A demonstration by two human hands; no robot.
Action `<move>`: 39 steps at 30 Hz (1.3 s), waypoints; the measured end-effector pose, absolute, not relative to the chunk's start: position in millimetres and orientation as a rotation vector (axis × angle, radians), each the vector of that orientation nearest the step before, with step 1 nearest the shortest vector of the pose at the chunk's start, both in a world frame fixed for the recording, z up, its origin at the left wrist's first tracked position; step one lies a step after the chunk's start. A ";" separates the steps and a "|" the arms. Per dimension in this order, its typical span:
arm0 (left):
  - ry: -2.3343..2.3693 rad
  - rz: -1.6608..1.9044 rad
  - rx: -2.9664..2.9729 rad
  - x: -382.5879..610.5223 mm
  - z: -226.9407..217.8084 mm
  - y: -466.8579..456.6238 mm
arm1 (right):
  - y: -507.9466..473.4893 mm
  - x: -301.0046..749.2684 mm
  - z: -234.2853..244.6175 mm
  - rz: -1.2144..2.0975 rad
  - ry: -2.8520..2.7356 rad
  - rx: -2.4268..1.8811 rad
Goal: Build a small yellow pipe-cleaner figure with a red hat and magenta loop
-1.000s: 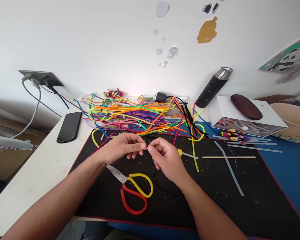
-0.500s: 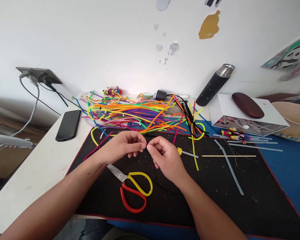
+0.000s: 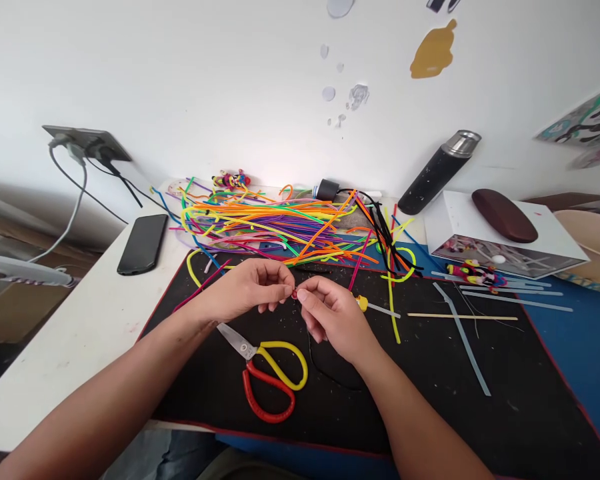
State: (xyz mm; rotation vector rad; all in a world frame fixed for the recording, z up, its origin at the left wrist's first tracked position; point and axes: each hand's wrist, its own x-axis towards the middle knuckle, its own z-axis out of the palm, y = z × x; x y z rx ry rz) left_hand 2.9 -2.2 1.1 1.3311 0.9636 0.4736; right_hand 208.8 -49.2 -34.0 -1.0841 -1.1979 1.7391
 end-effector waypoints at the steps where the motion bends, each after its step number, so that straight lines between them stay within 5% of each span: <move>1: 0.963 0.466 1.338 2.7 1.4 -2.0 | -49.0 209.2 -34.4 1.756 -1.180 -1.089; 39: 0.740 0.306 0.950 -6.7 -19.0 5.9 | -49.8 208.7 -30.7 1.808 -1.268 -1.021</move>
